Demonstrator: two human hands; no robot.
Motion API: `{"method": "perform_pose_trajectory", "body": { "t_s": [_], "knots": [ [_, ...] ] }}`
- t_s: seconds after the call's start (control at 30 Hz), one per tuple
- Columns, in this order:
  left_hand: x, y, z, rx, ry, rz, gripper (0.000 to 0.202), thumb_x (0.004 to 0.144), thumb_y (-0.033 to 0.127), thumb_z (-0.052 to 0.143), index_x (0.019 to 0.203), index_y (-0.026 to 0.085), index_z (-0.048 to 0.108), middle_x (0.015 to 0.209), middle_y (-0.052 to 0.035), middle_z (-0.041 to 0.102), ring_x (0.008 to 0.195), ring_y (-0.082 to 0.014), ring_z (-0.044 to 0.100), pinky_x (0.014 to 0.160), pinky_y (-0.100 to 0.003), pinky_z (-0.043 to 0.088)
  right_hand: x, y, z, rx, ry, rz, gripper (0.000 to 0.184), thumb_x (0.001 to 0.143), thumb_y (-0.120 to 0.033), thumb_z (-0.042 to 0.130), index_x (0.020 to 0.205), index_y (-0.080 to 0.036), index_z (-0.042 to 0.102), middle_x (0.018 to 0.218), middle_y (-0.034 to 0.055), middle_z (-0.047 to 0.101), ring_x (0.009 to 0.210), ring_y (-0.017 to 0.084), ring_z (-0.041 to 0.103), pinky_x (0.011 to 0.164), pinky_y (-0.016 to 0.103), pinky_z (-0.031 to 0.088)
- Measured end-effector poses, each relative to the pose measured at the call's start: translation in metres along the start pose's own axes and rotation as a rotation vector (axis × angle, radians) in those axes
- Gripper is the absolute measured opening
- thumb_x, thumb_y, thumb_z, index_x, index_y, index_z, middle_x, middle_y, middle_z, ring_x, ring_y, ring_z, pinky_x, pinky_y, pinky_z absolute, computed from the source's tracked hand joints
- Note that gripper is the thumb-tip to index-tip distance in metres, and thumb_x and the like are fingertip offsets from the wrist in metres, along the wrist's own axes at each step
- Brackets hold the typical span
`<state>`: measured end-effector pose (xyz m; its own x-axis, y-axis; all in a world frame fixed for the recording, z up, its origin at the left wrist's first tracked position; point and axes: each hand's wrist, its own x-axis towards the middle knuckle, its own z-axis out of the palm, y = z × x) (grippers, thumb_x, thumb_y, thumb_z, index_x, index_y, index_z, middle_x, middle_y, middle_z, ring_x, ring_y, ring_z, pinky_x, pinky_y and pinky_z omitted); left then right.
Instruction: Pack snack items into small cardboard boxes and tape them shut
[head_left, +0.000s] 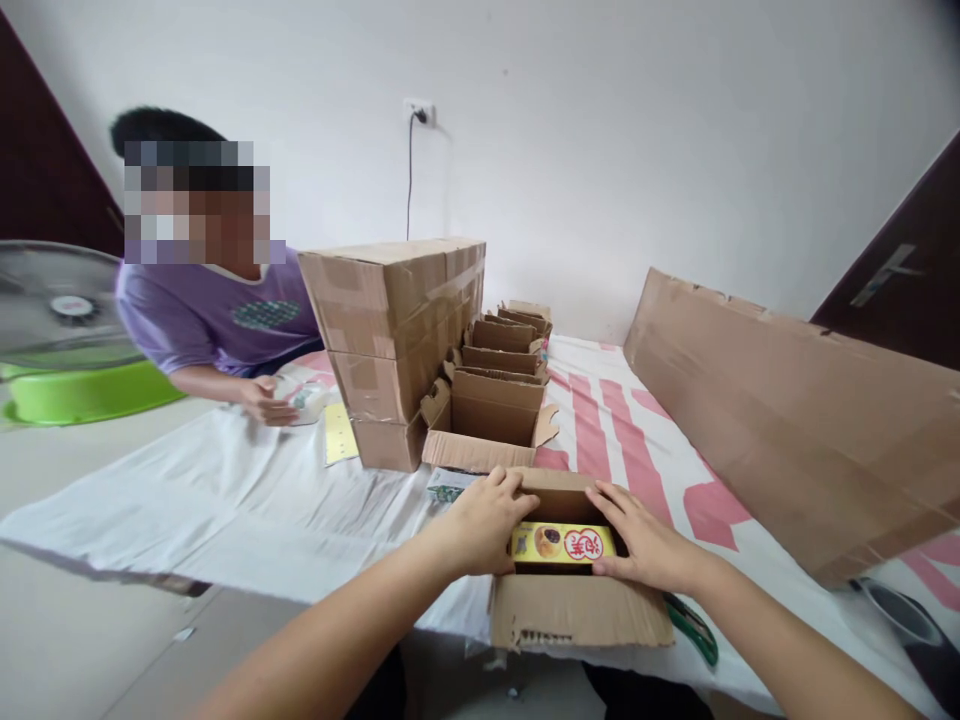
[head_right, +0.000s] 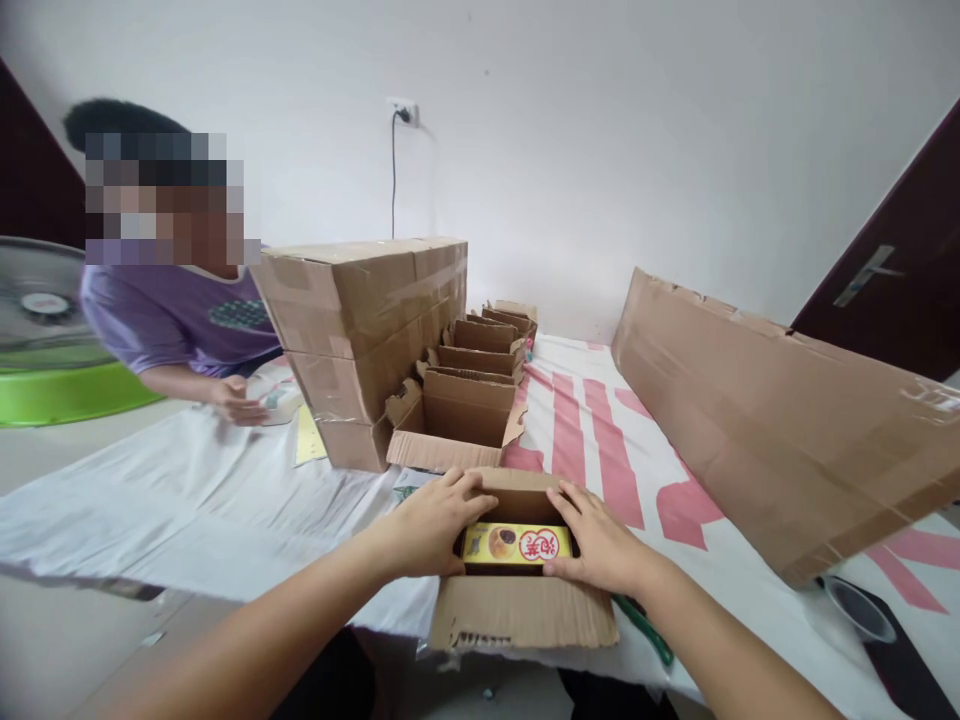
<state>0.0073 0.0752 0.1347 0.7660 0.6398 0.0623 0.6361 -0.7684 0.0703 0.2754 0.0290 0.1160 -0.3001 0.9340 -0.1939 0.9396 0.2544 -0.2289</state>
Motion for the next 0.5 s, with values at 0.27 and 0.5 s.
{"method": "perform_pose_trajectory", "body": {
  "t_s": [0.27,0.5],
  "knots": [
    [-0.008,-0.009,0.021,-0.174,0.244,-0.109,0.068,0.067,-0.002,0.042,0.133,0.017,0.044,0.122,-0.0089,0.060,0.109,-0.0246,0.054,0.097,-0.037,0.045,0.014,-0.001,0.006,-0.118,0.129,-0.071,0.077,0.061,-0.031,0.083,0.129,-0.017,0.050,0.148,0.0188,0.038,0.135,0.033,0.038,0.110,0.045,0.033],
    [-0.021,-0.011,0.021,-0.214,0.303,-0.247,0.047,0.070,0.004,0.050,0.115,0.016,0.055,0.113,-0.0108,0.055,0.106,-0.0253,0.056,0.094,-0.039,0.049,0.022,-0.005,0.019,-0.053,0.234,0.007,0.065,0.051,-0.039,0.087,0.105,-0.017,0.058,0.133,0.0154,0.047,0.121,0.034,0.046,0.100,0.045,0.040]
  ]
}}
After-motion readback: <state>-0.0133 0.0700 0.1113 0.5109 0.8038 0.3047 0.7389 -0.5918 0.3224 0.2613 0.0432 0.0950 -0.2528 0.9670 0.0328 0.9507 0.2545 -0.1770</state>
